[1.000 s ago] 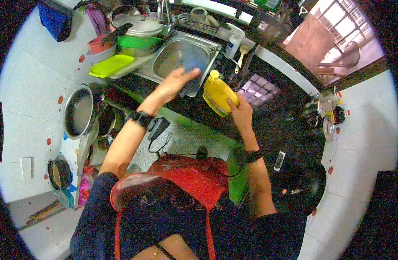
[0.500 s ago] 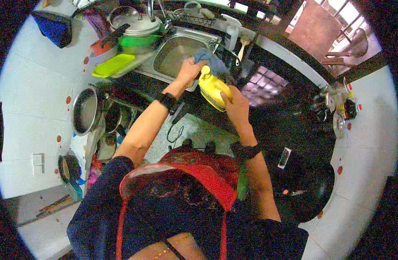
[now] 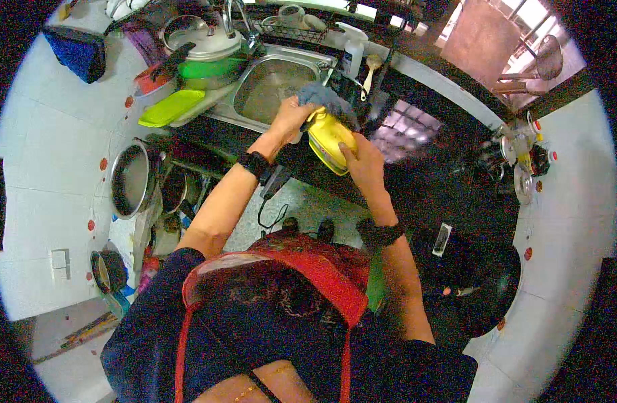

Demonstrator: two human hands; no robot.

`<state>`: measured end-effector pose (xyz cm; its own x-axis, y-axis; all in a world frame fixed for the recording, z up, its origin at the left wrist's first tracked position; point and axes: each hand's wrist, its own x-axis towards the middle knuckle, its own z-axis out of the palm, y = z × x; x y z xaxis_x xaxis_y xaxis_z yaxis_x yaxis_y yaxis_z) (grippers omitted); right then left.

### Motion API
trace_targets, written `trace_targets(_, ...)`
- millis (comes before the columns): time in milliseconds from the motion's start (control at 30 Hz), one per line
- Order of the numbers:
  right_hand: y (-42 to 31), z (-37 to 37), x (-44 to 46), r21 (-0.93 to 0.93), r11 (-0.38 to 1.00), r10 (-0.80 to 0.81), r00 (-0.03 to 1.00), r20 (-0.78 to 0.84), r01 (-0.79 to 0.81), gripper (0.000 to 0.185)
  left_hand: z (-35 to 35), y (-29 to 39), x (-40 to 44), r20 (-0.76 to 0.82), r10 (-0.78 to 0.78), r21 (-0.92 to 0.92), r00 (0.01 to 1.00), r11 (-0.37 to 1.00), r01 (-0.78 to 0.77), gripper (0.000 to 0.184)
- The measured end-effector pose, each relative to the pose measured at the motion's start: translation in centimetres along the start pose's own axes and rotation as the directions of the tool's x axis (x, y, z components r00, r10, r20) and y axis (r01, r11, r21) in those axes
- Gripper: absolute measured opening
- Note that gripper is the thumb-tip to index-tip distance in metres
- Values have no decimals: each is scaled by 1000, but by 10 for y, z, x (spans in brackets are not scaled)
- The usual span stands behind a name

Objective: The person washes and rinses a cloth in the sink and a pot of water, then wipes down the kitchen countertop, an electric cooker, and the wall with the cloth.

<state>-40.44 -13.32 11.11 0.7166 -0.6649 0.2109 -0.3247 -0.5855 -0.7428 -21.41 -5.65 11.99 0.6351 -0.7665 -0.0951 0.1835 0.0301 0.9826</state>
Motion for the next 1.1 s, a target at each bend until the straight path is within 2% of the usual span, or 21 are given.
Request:
trace_targets(67,-4,-3,-3,-48,998,44,997,64,-41,38,-1,-1,4,12,16,-96,1000,995,-14,14)
trace_targets(133,-4,-2,-3,-50,998,30,999,42,-28,38,1,-2,11,-109,7,119,994,993,6,12)
trace_targets(200,-6,-3,-4,-55,998,8,1000,15,-7,39,-7,-23,30,-141,115,185,983,979,-88,12)
trace_targets(233,-7,-7,-7,-48,998,32,998,57,-30,40,-6,-27,32,-134,-10,-101,991,995,-4,13)
trace_targets(267,-8,-11,-2,-41,998,51,994,95,-48,41,-4,-23,35,-89,-120,-375,989,924,78,14)
trace_targets(300,-11,-15,5,-42,998,42,995,89,-38,41,-1,-10,22,-38,-96,-509,995,859,63,16)
trace_targets(400,-21,-25,2,-160,987,17,987,157,8,44,-3,4,2,-55,-66,-581,996,813,22,16)
trace_targets(467,-40,-39,9,-243,968,-31,994,104,56,40,-14,-2,2,-57,-98,-606,994,794,44,20)
trace_targets(533,-59,-51,25,-328,930,-194,980,-53,166,37,-19,19,-20,-21,-246,-846,969,521,114,27)
trace_targets(567,-59,-45,37,-328,929,-196,980,-44,171,37,-27,20,-27,37,-239,-878,970,455,146,33)
trace_targets(600,-60,-37,54,-217,932,-307,950,-48,290,36,-32,18,-36,30,-241,-882,970,451,139,33)
trace_targets(633,-59,-29,71,-101,909,-413,908,-67,405,36,-35,15,-46,113,-247,-893,962,399,207,35)
trace_targets(667,-57,-17,90,-96,906,-418,906,-63,411,36,-38,12,-54,196,-244,-896,950,350,274,36)
trace_targets(733,-46,13,125,-6,909,-407,893,189,416,39,-43,-3,-70,307,-291,-849,906,347,399,38)
trace_targets(800,-44,38,139,91,978,-209,900,382,188,43,-35,-3,-81,412,-217,-825,885,323,463,36)
trace_targets(833,-43,45,145,90,985,-175,827,535,150,47,-31,1,-84,463,-216,-809,859,294,510,35)
trace_targets(867,-8,78,157,181,945,-327,825,460,273,46,-30,0,-82,453,-212,-817,866,291,498,35)
trace_targets(933,-19,76,149,281,960,-175,758,628,-10,45,-24,-7,-78,488,-161,-810,858,282,514,36)
trace_targets(967,-17,81,149,278,961,-179,751,636,-7,45,-22,-10,-76,452,-161,-835,877,269,480,37)
trace_targets(1033,-7,88,144,400,916,-253,825,505,35,43,-22,-15,-71,458,-185,-824,870,278,493,38)
trace_targets(1100,-7,82,141,360,932,-246,806,538,44,43,-21,-22,-68,445,-235,-819,864,283,499,40)
